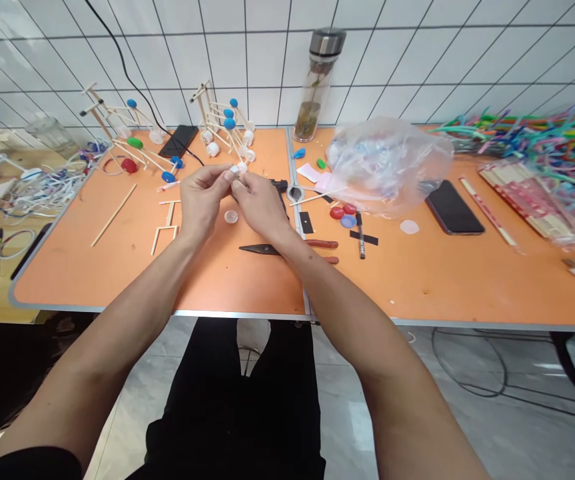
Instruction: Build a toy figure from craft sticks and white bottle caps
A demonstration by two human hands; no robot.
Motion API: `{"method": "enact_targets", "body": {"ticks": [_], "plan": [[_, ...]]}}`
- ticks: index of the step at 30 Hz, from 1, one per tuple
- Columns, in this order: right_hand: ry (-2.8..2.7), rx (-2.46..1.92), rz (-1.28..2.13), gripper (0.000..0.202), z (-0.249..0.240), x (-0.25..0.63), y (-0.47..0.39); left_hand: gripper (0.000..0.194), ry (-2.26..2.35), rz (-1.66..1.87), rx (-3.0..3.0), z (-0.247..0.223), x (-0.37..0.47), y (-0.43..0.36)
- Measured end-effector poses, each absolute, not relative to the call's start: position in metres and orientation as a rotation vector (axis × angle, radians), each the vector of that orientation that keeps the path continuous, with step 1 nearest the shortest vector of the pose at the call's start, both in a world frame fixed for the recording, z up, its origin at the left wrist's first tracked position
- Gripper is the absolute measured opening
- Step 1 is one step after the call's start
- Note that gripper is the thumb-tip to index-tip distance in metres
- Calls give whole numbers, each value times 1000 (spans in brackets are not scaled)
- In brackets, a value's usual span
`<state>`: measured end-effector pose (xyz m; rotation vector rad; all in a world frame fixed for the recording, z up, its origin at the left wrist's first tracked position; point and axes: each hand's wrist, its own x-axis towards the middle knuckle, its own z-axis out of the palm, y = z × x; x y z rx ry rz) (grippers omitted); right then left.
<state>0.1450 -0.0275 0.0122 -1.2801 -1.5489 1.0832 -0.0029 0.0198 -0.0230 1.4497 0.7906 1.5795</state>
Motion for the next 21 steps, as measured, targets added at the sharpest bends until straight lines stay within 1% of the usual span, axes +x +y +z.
{"method": "enact_targets", "body": {"ticks": [2, 3, 4, 5, 6, 8, 9, 11, 12, 13, 14, 15, 17, 19, 21], "plan": [[-1758, -1539, 540, 20, 7, 138, -33, 27, 837, 1587, 1474, -22, -3, 17], [-1827, -1636, 322, 20, 5, 135, -36, 24, 851, 1587, 1476, -22, -2, 16], [-1878, -1695, 202, 21, 5, 133, -38, 22, 854, 1583, 1470, -22, -2, 15], [-1899, -1717, 159, 22, 5, 132, -40, 20, 850, 1577, 1456, -21, -2, 14], [-1894, -1704, 185, 21, 8, 133, -41, 19, 839, 1572, 1434, -20, -1, 14], [-1812, -1588, 428, 23, 17, 138, -42, 16, 803, 1560, 1385, -17, -2, 13], [-1753, -1494, 629, 27, 22, 143, -41, 15, 779, 1552, 1362, -15, -2, 13], [-1621, -1243, 1139, 37, 33, 152, -39, 12, 722, 1532, 1315, -10, -3, 13], [-1582, -1106, 1379, 38, 37, 155, -37, 11, 695, 1519, 1290, -8, -4, 14], [-1524, -999, 1536, 38, 39, 157, -36, 11, 677, 1507, 1263, -6, -4, 14], [-1468, -939, 1608, 37, 39, 158, -35, 12, 669, 1497, 1238, -6, -4, 15], [-1428, -933, 1604, 36, 38, 156, -34, 12, 671, 1488, 1220, -6, -4, 16], [-1413, -1052, 1375, 35, 29, 149, -34, 14, 695, 1486, 1216, -9, -3, 17], [-1519, -1258, 978, 32, 18, 140, -34, 14, 733, 1501, 1246, -13, -3, 17], [-1652, -1465, 591, 23, 11, 133, -36, 14, 773, 1518, 1283, -17, -2, 17]]}}
